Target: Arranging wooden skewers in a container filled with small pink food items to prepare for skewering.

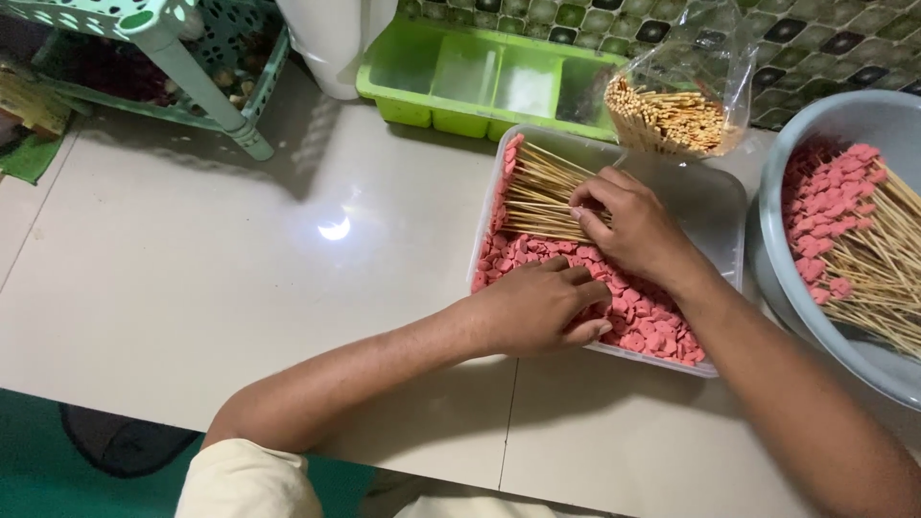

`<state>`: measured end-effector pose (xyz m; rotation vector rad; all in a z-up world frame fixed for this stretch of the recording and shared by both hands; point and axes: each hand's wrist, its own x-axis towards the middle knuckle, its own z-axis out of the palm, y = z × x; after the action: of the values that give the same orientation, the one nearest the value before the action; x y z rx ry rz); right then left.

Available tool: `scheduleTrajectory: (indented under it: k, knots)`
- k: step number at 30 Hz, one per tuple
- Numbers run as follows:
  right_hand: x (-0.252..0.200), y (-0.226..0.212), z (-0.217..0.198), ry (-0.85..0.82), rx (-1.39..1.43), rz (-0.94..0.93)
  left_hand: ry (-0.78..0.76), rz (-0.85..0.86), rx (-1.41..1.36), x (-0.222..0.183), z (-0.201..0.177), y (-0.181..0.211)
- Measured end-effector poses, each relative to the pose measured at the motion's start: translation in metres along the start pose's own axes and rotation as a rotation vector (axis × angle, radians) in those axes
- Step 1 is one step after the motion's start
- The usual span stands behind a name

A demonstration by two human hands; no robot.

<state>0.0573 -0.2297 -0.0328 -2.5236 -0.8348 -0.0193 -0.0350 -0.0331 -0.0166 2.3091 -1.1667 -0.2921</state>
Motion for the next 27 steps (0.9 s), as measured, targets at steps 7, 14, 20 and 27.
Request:
scheduleTrajectory:
  k: [7,14,20,27]
  knots:
    - [-0.001,0.004,0.001,0.038,-0.080,-0.022,-0.009,0.009,0.029,0.000,-0.002,0.000]
    - [0.001,0.003,-0.003,0.092,0.019,-0.067,-0.015,0.018,0.031,0.000,-0.006,0.002]
    - [-0.007,0.002,-0.006,0.161,0.079,-0.158,0.025,0.056,-0.005,-0.004,-0.013,0.009]
    - [-0.017,-0.020,-0.036,0.289,0.148,-0.230,0.088,0.078,-0.268,-0.006,-0.040,0.020]
